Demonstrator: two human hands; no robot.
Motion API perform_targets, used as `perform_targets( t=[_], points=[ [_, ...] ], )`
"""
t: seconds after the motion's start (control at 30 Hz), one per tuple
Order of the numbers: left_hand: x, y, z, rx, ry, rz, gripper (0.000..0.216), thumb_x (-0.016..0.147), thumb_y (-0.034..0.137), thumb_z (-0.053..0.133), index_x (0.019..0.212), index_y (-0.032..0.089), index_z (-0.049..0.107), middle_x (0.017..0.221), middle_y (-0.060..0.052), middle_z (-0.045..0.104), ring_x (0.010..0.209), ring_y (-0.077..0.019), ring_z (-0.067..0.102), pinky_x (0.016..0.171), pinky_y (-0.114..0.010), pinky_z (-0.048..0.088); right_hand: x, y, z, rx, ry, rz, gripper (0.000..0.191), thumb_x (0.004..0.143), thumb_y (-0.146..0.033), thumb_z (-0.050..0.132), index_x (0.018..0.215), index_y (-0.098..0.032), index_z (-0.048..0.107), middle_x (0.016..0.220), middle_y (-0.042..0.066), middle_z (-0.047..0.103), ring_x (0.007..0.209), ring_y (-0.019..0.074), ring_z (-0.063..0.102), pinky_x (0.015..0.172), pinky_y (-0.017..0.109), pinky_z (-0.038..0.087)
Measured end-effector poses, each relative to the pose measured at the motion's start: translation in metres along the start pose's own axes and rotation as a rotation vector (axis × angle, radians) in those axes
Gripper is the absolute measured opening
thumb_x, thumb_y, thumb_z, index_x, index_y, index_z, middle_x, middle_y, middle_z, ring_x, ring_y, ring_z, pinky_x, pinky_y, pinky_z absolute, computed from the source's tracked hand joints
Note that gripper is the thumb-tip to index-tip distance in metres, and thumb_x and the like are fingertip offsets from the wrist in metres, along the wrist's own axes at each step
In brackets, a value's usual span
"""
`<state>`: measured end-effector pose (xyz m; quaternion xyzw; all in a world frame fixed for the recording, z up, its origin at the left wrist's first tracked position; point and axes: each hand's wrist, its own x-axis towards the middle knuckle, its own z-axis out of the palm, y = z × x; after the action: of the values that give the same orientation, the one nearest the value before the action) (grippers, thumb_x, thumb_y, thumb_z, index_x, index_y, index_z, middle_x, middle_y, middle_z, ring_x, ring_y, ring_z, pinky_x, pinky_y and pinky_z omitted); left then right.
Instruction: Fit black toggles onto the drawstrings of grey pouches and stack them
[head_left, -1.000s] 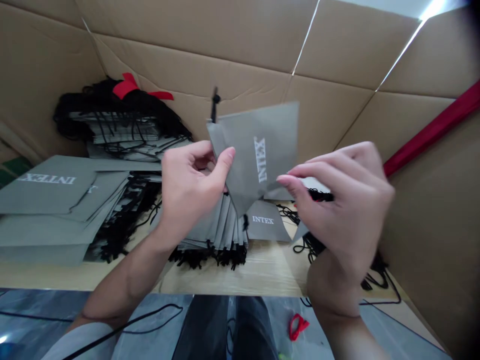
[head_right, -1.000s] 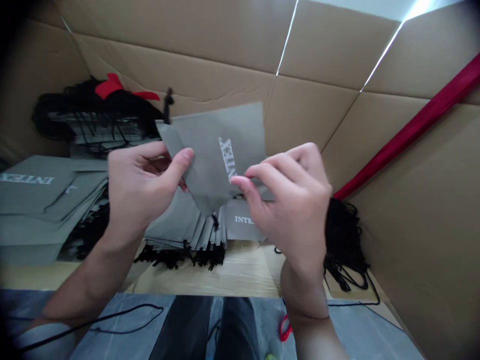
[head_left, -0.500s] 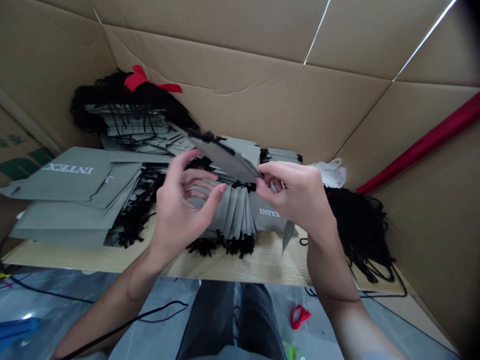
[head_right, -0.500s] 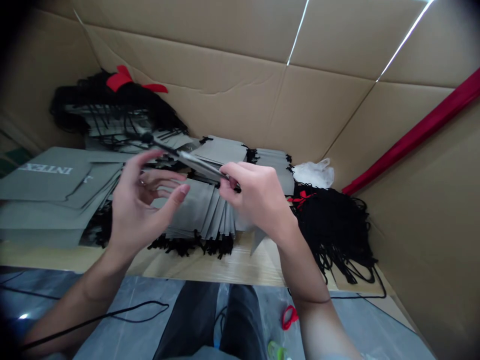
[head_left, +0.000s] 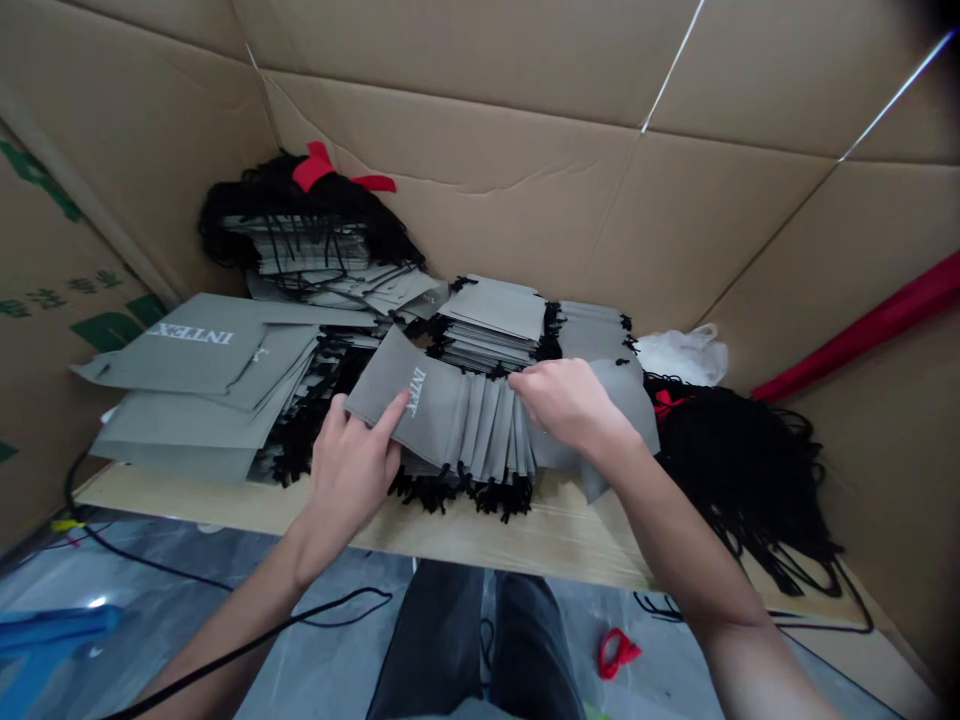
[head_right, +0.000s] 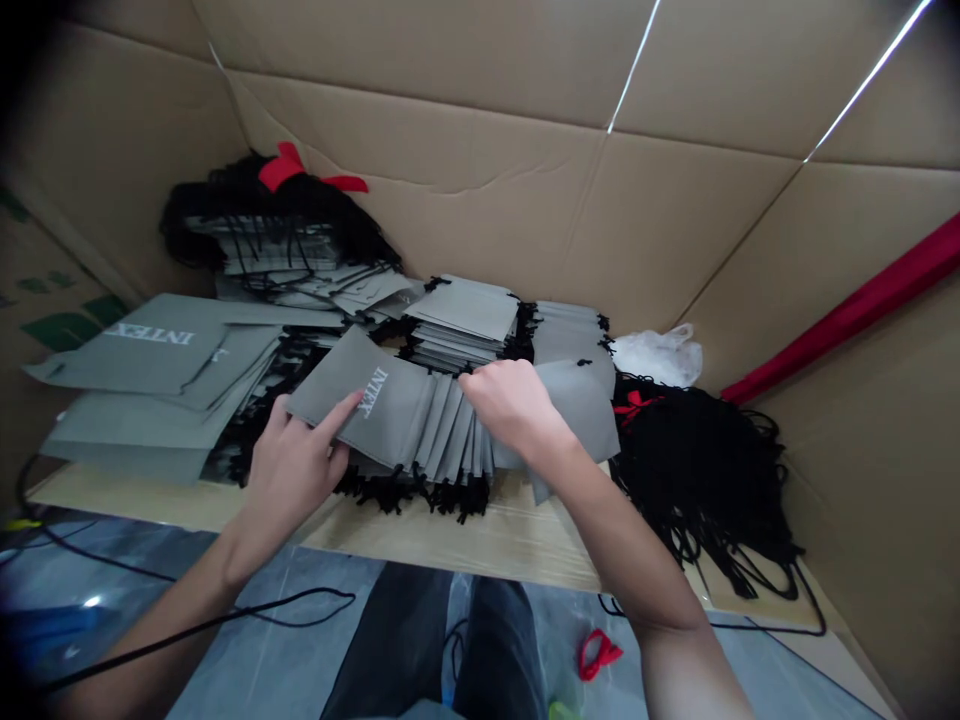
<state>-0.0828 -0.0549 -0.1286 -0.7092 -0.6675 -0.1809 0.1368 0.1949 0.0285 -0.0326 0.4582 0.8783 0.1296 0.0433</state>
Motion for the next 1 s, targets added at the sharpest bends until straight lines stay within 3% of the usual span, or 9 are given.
perform_targets(
  t=[0.07, 0.17, 0.33, 0.47, 0.63, 0.73, 0.87, 1.0],
  points=[
    [-0.007, 0.003, -0.003, 0.051, -0.111, -0.036, 0.064, 0.107, 0.029, 0.057, 0.17, 0.023, 0.06, 0.088, -0.018, 0.082, 0.105, -0.0456, 0.079, 0.09, -0.054, 0.065, -0.003, 0.004, 0.006, -0.014, -0.106, 0.037, 0.02, 0.11, -0.013, 0.061, 0.105, -0.016, 0.081, 0.1, 0.011, 0.084, 0.091, 0.0242, 0.078, 0.075, 0.034, 0.052],
    [-0.012, 0.006, -0.011, 0.102, -0.26, -0.106, 0.066, 0.11, 0.038, 0.054, 0.174, 0.02, 0.054, 0.076, -0.014, 0.08, 0.075, -0.0443, 0.081, 0.07, -0.05, 0.063, -0.007, 0.01, 0.017, -0.029, -0.252, 0.087, 0.02, 0.113, -0.033, 0.071, 0.114, -0.015, 0.078, 0.113, 0.009, 0.081, 0.102, 0.0234, 0.079, 0.095, 0.043, 0.066],
    [-0.013, 0.008, -0.02, 0.153, -0.41, -0.126, 0.065, 0.113, 0.044, 0.052, 0.171, 0.015, 0.057, 0.088, -0.021, 0.085, 0.086, -0.0496, 0.085, 0.072, -0.051, 0.064, -0.015, 0.017, 0.04, 0.018, -0.46, 0.072, 0.036, 0.109, -0.046, 0.079, 0.128, -0.016, 0.076, 0.128, 0.011, 0.079, 0.113, 0.0259, 0.079, 0.101, 0.048, 0.068],
    [-0.015, 0.007, -0.023, 0.173, -0.438, -0.117, 0.064, 0.115, 0.049, 0.049, 0.168, 0.016, 0.059, 0.089, -0.021, 0.085, 0.087, -0.0489, 0.086, 0.071, -0.049, 0.063, -0.031, 0.015, 0.054, 0.041, -0.503, 0.078, 0.043, 0.109, -0.048, 0.078, 0.138, -0.017, 0.073, 0.132, 0.011, 0.078, 0.115, 0.0271, 0.079, 0.102, 0.05, 0.068],
    [-0.018, 0.005, -0.022, 0.171, -0.36, -0.096, 0.058, 0.114, 0.053, 0.05, 0.159, 0.021, 0.069, 0.082, -0.017, 0.083, 0.08, -0.0468, 0.084, 0.063, -0.045, 0.058, -0.044, 0.01, 0.065, 0.024, -0.462, 0.137, 0.042, 0.11, -0.042, 0.078, 0.142, -0.015, 0.071, 0.137, 0.014, 0.076, 0.12, 0.0286, 0.078, 0.104, 0.051, 0.068],
    [-0.019, 0.003, -0.019, 0.156, -0.259, -0.073, 0.053, 0.115, 0.053, 0.047, 0.145, 0.023, 0.079, 0.092, -0.017, 0.083, 0.086, -0.043, 0.083, 0.064, -0.044, 0.058, -0.046, 0.01, 0.071, 0.004, -0.482, 0.196, 0.038, 0.11, -0.04, 0.078, 0.139, -0.015, 0.073, 0.138, 0.014, 0.076, 0.121, 0.0285, 0.077, 0.105, 0.05, 0.067],
    [-0.019, -0.009, -0.013, 0.121, -0.1, 0.001, 0.051, 0.112, 0.057, 0.052, 0.131, 0.02, 0.083, 0.118, -0.02, 0.076, 0.112, -0.0419, 0.075, 0.09, -0.05, 0.065, -0.053, 0.016, 0.077, 0.015, -0.562, 0.232, 0.036, 0.109, -0.04, 0.079, 0.136, -0.015, 0.074, 0.137, 0.014, 0.076, 0.12, 0.0279, 0.077, 0.104, 0.048, 0.068],
    [-0.015, -0.027, 0.0, -0.014, 0.058, 0.122, 0.066, 0.104, 0.065, 0.065, 0.148, 0.016, 0.073, 0.149, -0.027, 0.06, 0.135, -0.0511, 0.06, 0.111, -0.067, 0.06, -0.057, 0.028, 0.073, 0.077, -0.584, 0.19, 0.037, 0.11, -0.046, 0.077, 0.134, -0.017, 0.075, 0.135, 0.012, 0.077, 0.118, 0.0271, 0.078, 0.104, 0.049, 0.067]
  ],
)
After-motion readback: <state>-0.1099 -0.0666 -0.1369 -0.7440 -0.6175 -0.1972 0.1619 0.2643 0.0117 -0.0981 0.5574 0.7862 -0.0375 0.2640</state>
